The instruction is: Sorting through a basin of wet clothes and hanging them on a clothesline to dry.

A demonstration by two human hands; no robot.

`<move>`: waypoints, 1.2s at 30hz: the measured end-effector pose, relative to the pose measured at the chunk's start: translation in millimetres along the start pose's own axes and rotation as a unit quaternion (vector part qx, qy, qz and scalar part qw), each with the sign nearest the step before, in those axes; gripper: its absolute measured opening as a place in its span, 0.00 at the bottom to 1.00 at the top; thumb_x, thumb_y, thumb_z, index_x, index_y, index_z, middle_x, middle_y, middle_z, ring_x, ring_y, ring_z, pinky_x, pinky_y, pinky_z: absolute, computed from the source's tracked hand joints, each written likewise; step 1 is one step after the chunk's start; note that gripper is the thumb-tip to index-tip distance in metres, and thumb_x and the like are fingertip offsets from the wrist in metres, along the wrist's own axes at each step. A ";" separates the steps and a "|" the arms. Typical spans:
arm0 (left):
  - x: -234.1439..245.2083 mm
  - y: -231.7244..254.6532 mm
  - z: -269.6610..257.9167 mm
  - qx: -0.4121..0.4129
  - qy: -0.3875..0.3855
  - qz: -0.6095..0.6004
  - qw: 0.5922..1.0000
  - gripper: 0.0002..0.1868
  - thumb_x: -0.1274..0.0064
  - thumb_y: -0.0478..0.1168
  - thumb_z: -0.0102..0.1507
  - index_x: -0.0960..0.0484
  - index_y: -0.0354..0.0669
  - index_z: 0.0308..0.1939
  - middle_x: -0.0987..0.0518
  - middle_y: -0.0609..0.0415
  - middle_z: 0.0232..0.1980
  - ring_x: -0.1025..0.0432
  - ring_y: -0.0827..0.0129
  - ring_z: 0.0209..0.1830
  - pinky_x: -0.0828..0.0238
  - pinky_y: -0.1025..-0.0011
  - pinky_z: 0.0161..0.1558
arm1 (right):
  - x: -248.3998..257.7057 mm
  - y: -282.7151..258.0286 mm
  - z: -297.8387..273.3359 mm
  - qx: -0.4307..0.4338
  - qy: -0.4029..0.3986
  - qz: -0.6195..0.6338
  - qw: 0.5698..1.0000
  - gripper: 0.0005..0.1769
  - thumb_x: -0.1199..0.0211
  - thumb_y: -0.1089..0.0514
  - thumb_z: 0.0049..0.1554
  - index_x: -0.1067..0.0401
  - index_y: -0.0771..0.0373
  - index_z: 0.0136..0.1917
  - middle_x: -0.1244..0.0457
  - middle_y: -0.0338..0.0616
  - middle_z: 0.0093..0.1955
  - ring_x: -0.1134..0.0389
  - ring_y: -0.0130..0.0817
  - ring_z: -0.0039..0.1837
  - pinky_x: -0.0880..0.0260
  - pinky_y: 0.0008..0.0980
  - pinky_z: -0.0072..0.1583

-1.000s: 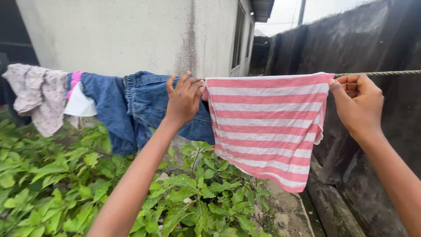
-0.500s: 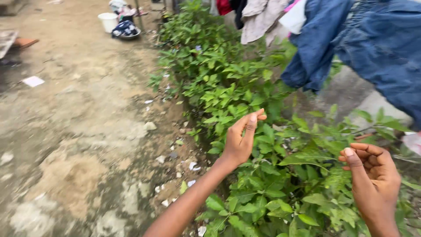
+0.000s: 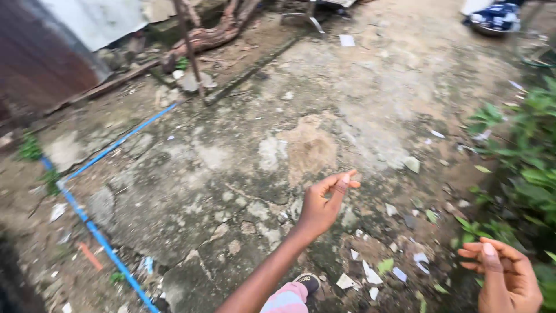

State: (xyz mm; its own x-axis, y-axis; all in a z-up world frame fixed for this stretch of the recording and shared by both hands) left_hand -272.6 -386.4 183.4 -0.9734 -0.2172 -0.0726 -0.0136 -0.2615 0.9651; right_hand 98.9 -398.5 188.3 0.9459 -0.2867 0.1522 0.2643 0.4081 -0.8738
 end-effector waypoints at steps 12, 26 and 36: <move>99.0 -62.0 131.4 -0.011 0.136 0.043 0.990 0.18 0.49 0.48 0.72 0.14 0.43 0.58 0.12 0.58 0.48 0.27 0.86 0.31 0.26 0.77 0.38 | -187.1 200.6 197.6 -0.075 -0.219 -0.068 0.970 0.16 0.52 0.59 0.75 0.35 0.75 0.66 0.33 0.66 0.52 0.28 0.56 0.56 0.24 0.51 0.53; 45.3 -99.4 315.7 0.019 0.059 0.047 0.997 0.32 0.68 0.58 0.75 0.12 0.40 0.46 0.14 0.52 0.57 0.34 0.87 0.34 0.30 0.76 0.43 | -235.0 120.9 300.3 -0.086 -0.078 0.001 0.993 0.12 0.45 0.62 0.72 0.32 0.75 0.62 0.32 0.59 0.50 0.28 0.43 0.51 0.27 0.36 0.51; -65.9 -146.9 524.2 0.036 -0.022 0.016 0.999 0.30 0.72 0.55 0.75 0.23 0.39 0.66 0.13 0.52 0.51 0.20 0.71 0.53 0.28 0.68 0.54 | -236.4 197.9 469.3 -0.121 -0.022 0.040 0.992 0.11 0.43 0.59 0.68 0.30 0.68 0.60 0.31 0.48 0.50 0.29 0.32 0.48 0.29 0.30 0.50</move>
State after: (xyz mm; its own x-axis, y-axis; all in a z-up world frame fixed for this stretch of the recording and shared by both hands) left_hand -326.3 159.3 178.4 -0.9827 -0.1825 -0.0313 0.0035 -0.1870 0.9823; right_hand 16.0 156.8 196.1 0.9707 -0.2209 0.0941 0.1407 0.2056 -0.9685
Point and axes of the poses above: each hand's wrist, its own z-axis towards the middle knuckle, its own x-axis out of the back of the hand, y = z × x, the point moved 10 cm from there along z, towards the middle knuckle
